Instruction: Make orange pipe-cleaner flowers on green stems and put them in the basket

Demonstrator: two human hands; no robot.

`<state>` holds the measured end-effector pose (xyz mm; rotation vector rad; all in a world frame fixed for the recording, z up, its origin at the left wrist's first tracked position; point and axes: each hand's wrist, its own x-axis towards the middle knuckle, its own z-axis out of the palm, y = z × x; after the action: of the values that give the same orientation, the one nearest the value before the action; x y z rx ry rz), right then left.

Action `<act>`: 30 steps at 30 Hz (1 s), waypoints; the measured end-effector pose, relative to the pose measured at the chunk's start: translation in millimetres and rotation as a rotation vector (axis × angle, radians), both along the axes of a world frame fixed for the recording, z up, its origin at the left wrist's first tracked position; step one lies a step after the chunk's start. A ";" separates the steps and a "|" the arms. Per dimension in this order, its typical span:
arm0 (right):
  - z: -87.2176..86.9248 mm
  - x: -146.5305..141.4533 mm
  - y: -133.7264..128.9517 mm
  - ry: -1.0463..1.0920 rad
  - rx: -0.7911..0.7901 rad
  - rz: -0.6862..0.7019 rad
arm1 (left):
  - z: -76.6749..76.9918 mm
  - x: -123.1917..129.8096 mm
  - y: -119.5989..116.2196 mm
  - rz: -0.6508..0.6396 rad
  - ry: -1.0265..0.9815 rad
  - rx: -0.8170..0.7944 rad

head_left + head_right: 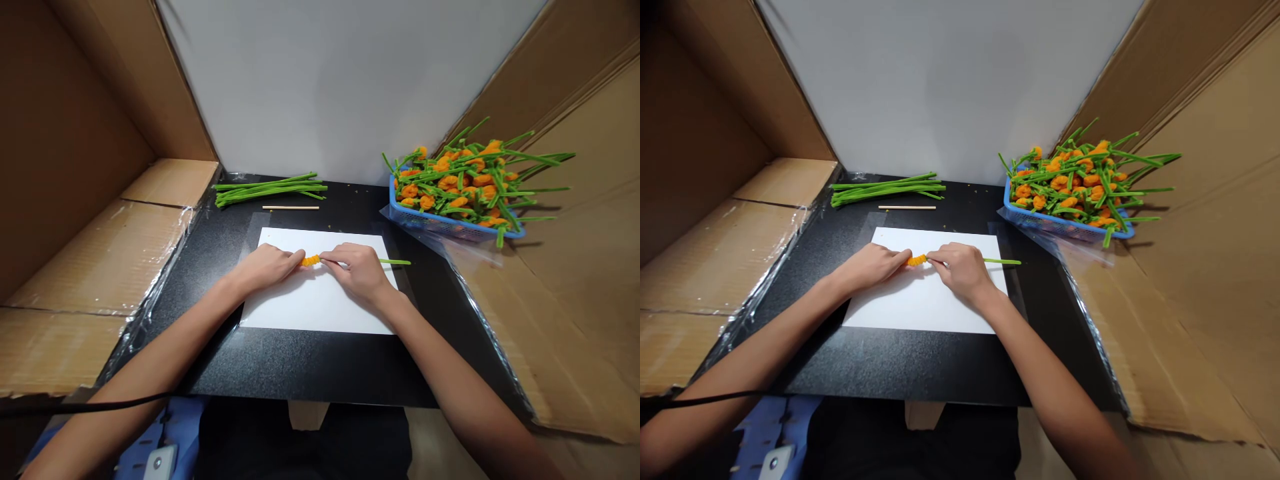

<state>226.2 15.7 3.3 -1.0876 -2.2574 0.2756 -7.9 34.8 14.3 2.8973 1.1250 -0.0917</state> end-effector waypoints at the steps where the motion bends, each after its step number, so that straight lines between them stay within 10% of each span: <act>1: 0.3 -0.1 -0.2 -0.008 0.003 0.000 | 0.7 -0.5 0.4 0.008 0.022 0.006; 30: 6.1 -6.2 -4.4 -0.068 -0.074 0.008 | -2.2 5.0 -3.4 -0.001 -0.057 -0.002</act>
<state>220.0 11.4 9.4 -1.1420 -2.3287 0.3320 -2.9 31.4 12.2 2.8786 1.1143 -0.0100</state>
